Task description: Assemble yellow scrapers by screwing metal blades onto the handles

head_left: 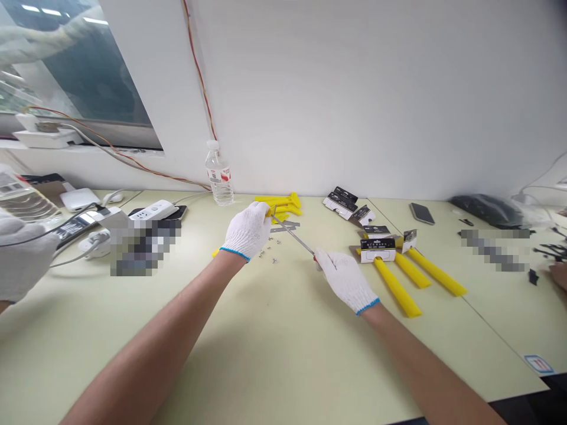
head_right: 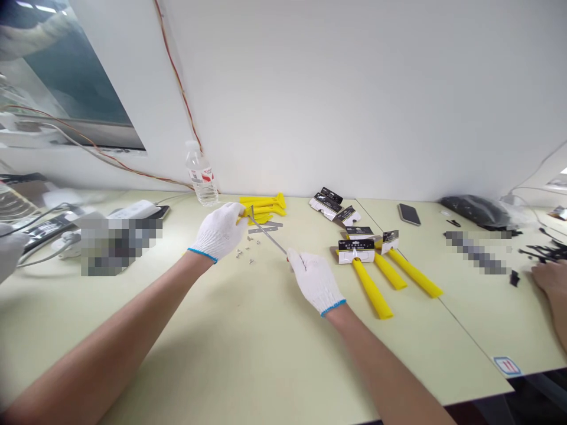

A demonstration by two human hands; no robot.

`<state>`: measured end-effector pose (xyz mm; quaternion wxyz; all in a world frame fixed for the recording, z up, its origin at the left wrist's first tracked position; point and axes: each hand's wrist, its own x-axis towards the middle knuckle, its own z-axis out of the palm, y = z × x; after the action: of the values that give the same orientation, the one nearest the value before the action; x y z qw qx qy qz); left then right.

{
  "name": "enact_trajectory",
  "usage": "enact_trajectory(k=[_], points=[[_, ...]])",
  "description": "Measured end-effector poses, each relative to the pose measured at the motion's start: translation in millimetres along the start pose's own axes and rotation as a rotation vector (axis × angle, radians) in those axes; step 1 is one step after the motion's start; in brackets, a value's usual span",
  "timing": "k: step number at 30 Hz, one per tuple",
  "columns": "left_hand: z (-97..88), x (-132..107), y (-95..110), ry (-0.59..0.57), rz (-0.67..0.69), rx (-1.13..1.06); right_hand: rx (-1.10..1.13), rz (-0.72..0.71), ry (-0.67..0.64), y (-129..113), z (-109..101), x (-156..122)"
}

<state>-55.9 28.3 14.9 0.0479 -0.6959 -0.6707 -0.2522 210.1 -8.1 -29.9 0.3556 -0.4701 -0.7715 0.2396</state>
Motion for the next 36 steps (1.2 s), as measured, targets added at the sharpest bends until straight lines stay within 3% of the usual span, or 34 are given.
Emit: enact_trajectory(k=[5, 11, 14, 18, 20, 23, 27, 30, 33, 36], points=[[2.5, -2.2, 0.3, 0.02, 0.013, -0.033, 0.029, 0.171, -0.232, -1.2, -1.6, -3.5], [0.4, -0.2, 2.0, 0.073, 0.015, -0.041, 0.279, 0.438, -0.426, 3.7, -6.5, -2.8], [-3.5, 1.5, 1.1, 0.051, 0.03, -0.041, 0.204, 0.434, -0.353, 5.1, -8.0, -0.1], [-6.7, 2.6, -1.4, -0.035, 0.014, -0.063, -0.027, 0.204, -0.115, 9.0, -5.1, 3.3], [-7.1, 3.0, -2.3, -0.033, -0.001, -0.066, -0.06, 0.146, -0.058, 10.2, -2.3, 4.1], [-7.2, 3.1, -2.2, 0.0, 0.019, -0.073, 0.02, 0.207, -0.1, 6.9, 0.6, 2.9], [-7.1, 3.0, -0.6, 0.022, 0.04, -0.05, 0.239, 0.494, -0.298, -5.0, -1.5, -2.2], [-6.9, 3.1, -0.9, 0.024, 0.056, -0.019, 0.308, 0.585, -0.368, -11.3, -4.4, -4.6], [-5.5, 3.5, -3.3, -0.012, 0.067, -0.008, 0.206, 0.494, -0.3, -10.0, -5.8, -2.6], [-3.8, 4.1, -5.8, -0.05, 0.049, -0.033, -0.023, 0.272, -0.143, -3.8, -6.3, 1.6]])
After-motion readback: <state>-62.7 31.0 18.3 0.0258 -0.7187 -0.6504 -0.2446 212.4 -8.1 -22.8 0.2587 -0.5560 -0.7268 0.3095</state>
